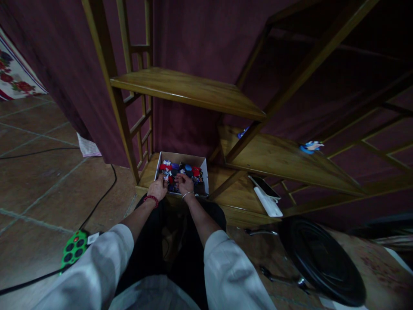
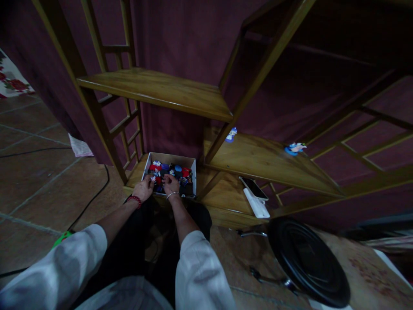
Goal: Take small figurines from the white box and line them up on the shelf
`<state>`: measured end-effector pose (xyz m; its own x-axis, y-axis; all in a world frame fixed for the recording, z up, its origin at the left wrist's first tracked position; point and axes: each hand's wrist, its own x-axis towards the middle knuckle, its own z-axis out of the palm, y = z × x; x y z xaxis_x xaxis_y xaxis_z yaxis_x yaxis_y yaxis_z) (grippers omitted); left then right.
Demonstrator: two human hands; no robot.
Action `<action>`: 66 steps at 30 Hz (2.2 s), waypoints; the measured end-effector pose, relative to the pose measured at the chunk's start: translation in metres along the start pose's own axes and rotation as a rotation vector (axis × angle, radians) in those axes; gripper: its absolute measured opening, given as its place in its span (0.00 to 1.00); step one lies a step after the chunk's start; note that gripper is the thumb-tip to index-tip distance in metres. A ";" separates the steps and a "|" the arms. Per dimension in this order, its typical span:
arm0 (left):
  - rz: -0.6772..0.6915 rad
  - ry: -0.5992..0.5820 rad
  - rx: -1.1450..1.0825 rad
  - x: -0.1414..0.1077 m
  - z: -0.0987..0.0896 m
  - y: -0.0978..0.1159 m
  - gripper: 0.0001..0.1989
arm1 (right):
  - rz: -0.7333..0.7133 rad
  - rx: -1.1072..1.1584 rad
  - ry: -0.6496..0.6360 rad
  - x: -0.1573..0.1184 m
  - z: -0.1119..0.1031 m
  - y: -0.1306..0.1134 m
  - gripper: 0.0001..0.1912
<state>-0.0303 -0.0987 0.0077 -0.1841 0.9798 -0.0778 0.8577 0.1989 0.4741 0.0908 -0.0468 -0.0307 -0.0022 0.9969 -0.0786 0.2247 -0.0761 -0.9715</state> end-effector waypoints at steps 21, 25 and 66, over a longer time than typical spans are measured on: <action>-0.005 -0.016 -0.020 0.010 0.006 0.006 0.17 | -0.349 -0.719 -0.142 0.030 0.001 -0.014 0.23; -0.001 -0.023 -0.013 0.013 0.009 0.006 0.17 | -0.343 -0.836 -0.248 0.038 0.007 -0.019 0.22; -0.016 -0.033 -0.052 0.015 0.007 0.006 0.18 | -0.128 -1.018 -0.275 0.057 0.009 -0.028 0.24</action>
<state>-0.0244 -0.0827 0.0037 -0.1806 0.9769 -0.1146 0.8286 0.2139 0.5173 0.0761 0.0124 -0.0103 -0.2751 0.9479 -0.1608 0.9169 0.2084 -0.3405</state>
